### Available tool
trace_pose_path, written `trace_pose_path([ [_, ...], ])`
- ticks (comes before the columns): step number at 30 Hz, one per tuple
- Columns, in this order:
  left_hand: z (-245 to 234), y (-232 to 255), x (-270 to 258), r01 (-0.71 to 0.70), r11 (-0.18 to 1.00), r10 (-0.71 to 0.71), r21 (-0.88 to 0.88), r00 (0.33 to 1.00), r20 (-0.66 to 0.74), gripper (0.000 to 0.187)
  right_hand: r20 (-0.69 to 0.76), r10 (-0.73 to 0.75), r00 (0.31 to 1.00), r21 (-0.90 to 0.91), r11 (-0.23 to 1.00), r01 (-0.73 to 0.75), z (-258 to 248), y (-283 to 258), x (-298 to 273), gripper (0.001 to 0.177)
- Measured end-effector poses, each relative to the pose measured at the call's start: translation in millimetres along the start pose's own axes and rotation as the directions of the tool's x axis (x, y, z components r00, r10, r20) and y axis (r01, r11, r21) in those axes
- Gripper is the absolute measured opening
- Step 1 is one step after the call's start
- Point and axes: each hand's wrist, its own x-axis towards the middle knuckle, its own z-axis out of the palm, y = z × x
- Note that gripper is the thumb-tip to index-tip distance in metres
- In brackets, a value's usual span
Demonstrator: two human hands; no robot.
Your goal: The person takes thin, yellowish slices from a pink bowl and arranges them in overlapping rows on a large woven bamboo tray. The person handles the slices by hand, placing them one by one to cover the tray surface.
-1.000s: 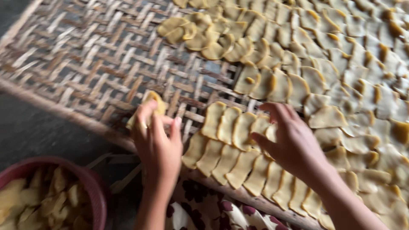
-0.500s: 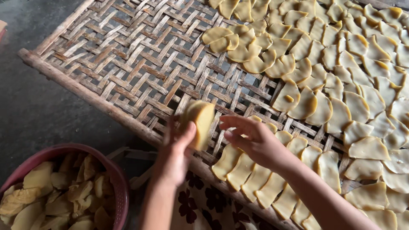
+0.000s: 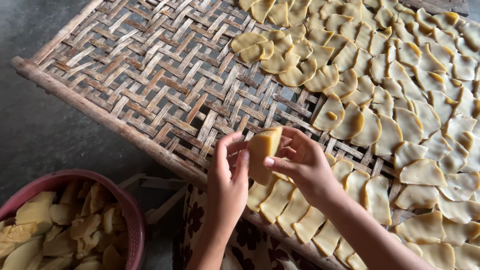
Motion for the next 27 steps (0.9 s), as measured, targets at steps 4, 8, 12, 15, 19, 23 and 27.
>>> trace_pose_path([
  [4,-4,9,-4,0.175,0.911,-0.145,-0.374,0.984,0.108,0.043,-0.009,0.01,1.0,0.01,1.0,-0.01,-6,-5,-7,0.051],
  [8,0,17,-7,0.17,0.934,-0.122,-0.314,0.978,0.169,0.048,0.017,0.013,1.0,-0.11,0.994,-0.011,-22,-7,-20,0.032],
  [12,16,25,-19,0.22,0.846,-0.123,-0.485,0.967,0.223,0.048,-0.004,-0.015,1.0,-0.175,0.984,0.014,-38,-4,-35,0.022],
  [15,26,29,-26,0.206,0.864,-0.098,-0.46,0.964,0.247,0.044,-0.004,-0.002,1.0,-0.202,0.979,0.001,-51,-3,-47,0.022],
  [19,39,36,-29,0.215,0.889,-0.068,-0.405,0.936,0.347,0.038,0.057,-0.105,0.993,-0.165,0.98,0.114,-62,-3,-59,0.033],
  [23,51,43,-41,0.149,0.903,-0.002,-0.403,0.939,0.343,0.038,-0.12,0.02,0.993,-0.439,0.896,-0.072,-71,-2,-66,0.026],
  [27,61,45,-49,0.074,0.935,0.046,-0.347,0.944,0.325,0.036,-0.114,0.058,0.992,-0.437,0.894,-0.103,-86,-3,-76,0.025],
])
